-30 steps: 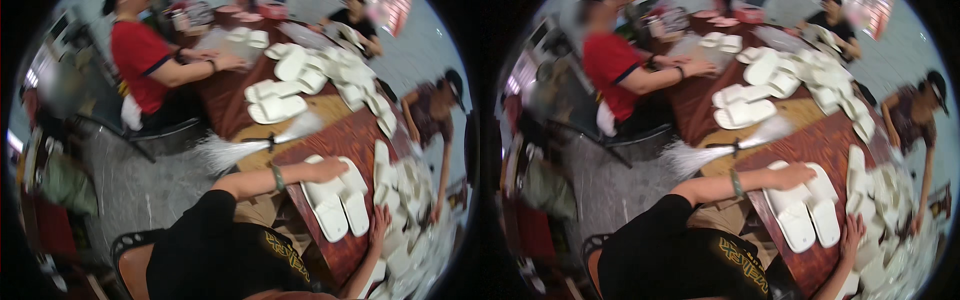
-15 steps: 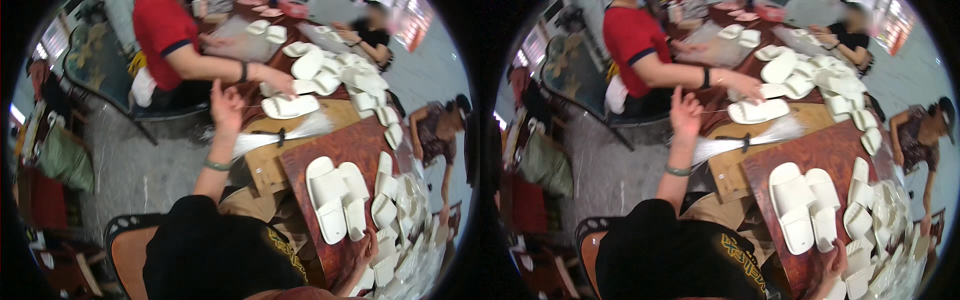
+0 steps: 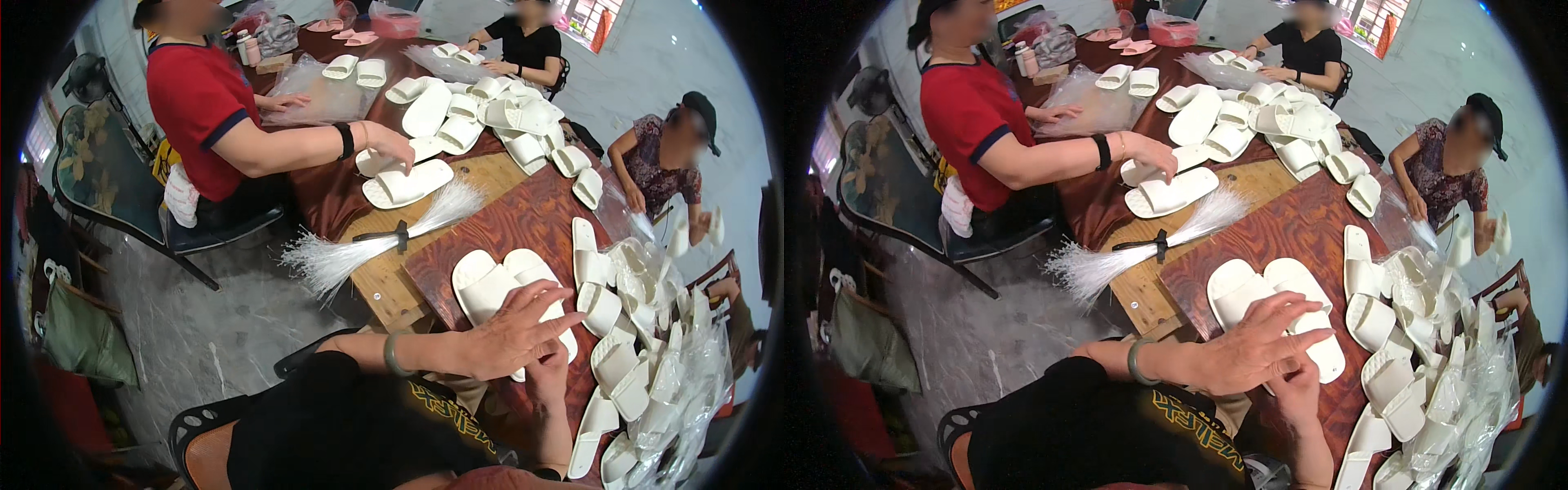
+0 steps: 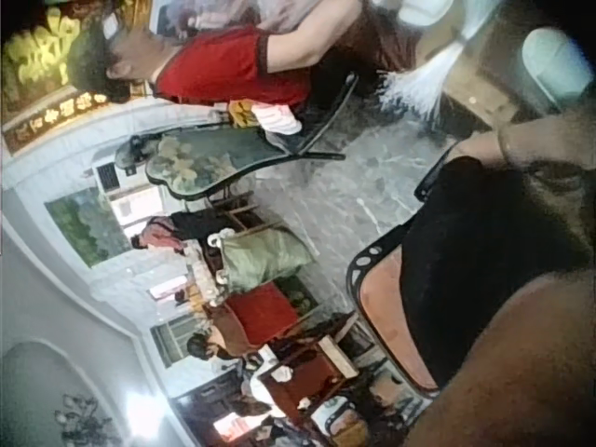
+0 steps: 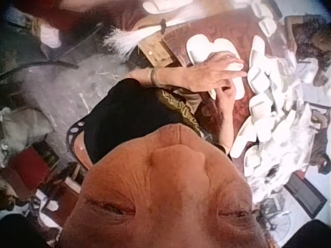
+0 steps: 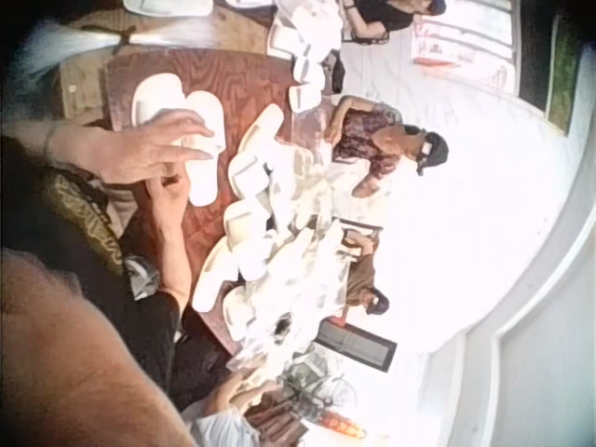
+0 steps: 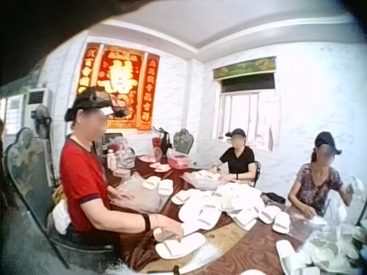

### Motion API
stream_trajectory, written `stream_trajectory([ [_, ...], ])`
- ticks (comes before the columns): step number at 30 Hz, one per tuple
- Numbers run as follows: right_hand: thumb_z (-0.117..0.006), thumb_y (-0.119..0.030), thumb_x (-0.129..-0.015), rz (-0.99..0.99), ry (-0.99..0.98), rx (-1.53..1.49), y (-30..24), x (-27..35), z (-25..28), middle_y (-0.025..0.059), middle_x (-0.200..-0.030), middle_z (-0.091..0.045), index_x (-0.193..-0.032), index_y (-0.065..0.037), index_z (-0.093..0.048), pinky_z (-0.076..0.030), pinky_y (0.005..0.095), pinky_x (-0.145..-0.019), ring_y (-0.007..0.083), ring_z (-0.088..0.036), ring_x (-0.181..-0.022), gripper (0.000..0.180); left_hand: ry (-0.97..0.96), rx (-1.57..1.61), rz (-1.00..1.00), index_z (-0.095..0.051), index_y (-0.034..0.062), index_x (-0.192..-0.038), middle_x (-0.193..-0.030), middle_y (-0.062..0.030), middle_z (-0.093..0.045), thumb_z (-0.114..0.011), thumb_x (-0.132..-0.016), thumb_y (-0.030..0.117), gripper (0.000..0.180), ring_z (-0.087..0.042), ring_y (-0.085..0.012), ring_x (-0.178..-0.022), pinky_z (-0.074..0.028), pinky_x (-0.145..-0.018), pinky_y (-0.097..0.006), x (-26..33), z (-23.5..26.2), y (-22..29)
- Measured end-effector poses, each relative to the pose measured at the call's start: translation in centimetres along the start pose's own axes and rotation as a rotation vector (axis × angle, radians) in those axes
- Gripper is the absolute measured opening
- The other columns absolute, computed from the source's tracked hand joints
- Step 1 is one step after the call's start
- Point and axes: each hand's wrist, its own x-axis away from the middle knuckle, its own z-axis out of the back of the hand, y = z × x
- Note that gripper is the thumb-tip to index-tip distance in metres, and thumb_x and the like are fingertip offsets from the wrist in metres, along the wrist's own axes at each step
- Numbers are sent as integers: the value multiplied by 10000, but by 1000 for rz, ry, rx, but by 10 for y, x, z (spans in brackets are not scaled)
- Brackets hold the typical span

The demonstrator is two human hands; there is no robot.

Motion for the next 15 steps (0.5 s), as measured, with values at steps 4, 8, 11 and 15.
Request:
stream_trajectory([
  [4,-607,-47,-810,-368,-7,-189,-22,38,17,57,-744,-608,-859,43,-597,-432,221,-655,112,-562,-734,104,-62,95,41,-439,72,-1291,-1288,-154,-400,-531,-843,201,475,-339,-341,-1230,-263,-1022,-439,14,-10,-3],
  [8,-574,-44,-826,-245,137,274,-6,88,47,27,-632,-547,-743,8,-587,-377,194,-464,78,-493,-508,99,-187,300,-34,-451,61,-1267,-1205,-127,-447,-534,-846,167,442,-386,-312,-1158,-303,-989,-443,16,-46,-24],
  [11,-570,-16,-808,-91,17,709,-7,93,62,26,-686,-546,-759,12,-572,-397,227,-610,103,-508,-668,56,-285,317,-76,-452,10,-1238,-1159,-162,-471,-598,-813,228,499,-416,-330,-1128,-330,-973,-436,25,-41,-40],
  [15,-552,13,-817,-279,252,518,-20,97,56,13,-745,-473,-803,15,-544,-355,200,-590,80,-447,-675,16,-214,137,171,-443,-10,-1226,-1216,-211,-461,-626,-809,185,495,-434,-358,-1148,-340,-991,-408,34,19,-72],
])
